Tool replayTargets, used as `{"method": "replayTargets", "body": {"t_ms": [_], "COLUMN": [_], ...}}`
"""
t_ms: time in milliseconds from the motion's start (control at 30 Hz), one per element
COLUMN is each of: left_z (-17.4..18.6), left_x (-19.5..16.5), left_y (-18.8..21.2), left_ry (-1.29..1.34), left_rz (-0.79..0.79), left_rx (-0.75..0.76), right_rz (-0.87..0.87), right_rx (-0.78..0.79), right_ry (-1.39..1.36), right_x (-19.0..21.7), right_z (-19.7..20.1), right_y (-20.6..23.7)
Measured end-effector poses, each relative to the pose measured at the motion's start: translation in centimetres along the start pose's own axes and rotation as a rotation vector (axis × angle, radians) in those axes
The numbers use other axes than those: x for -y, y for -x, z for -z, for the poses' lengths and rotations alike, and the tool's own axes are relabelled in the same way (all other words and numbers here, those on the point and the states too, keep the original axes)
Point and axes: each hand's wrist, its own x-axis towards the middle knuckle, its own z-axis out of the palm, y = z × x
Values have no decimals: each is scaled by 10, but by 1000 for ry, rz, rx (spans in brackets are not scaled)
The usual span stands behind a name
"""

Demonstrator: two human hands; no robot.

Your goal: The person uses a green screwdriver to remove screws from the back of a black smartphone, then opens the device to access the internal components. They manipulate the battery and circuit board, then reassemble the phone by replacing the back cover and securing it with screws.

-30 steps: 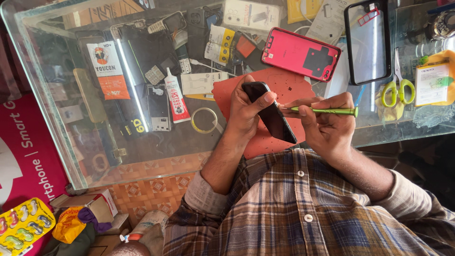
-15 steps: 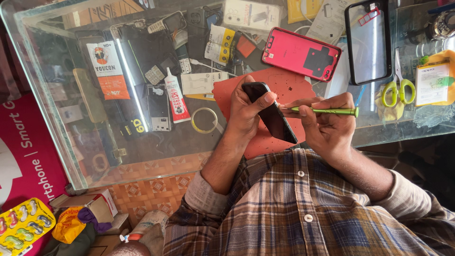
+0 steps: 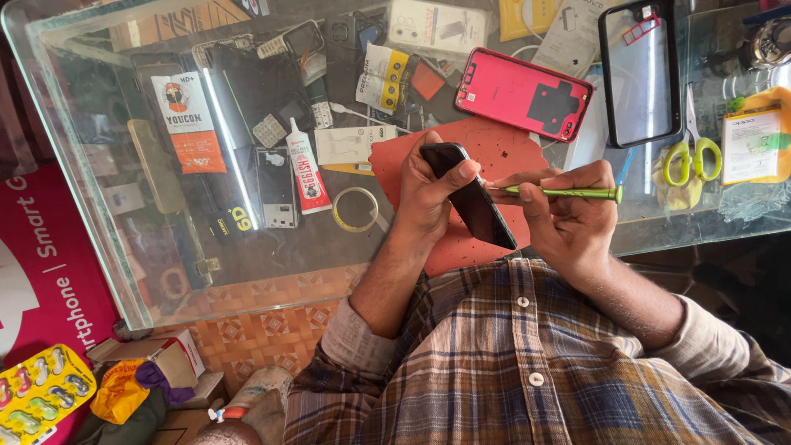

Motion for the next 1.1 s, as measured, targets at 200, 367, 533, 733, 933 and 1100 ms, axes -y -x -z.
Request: {"method": "replayTargets", "body": {"t_ms": [200,367,533,733,933,1100], "left_z": [-1,-1,2,2,0,0], "left_x": [-1,-1,1,1,0,-1], "left_y": [0,0,0,-1,0,0], "left_ry": [-3,-5,5,1,-2,7], "left_rz": [4,9,0,-3,4,2], "left_rx": [-16,-11,-1,-4,-8,-1], "right_rz": [-6,-2,0,-10,4,11], "right_rx": [-4,2,2,-4,4,7], "right_ry": [7,35,25,18,9,33], "right_x": [1,2,2,1,0,0], "right_z": [-1,0,0,0,0,-1], "right_y": [0,0,-1,0,-1,-1]}}
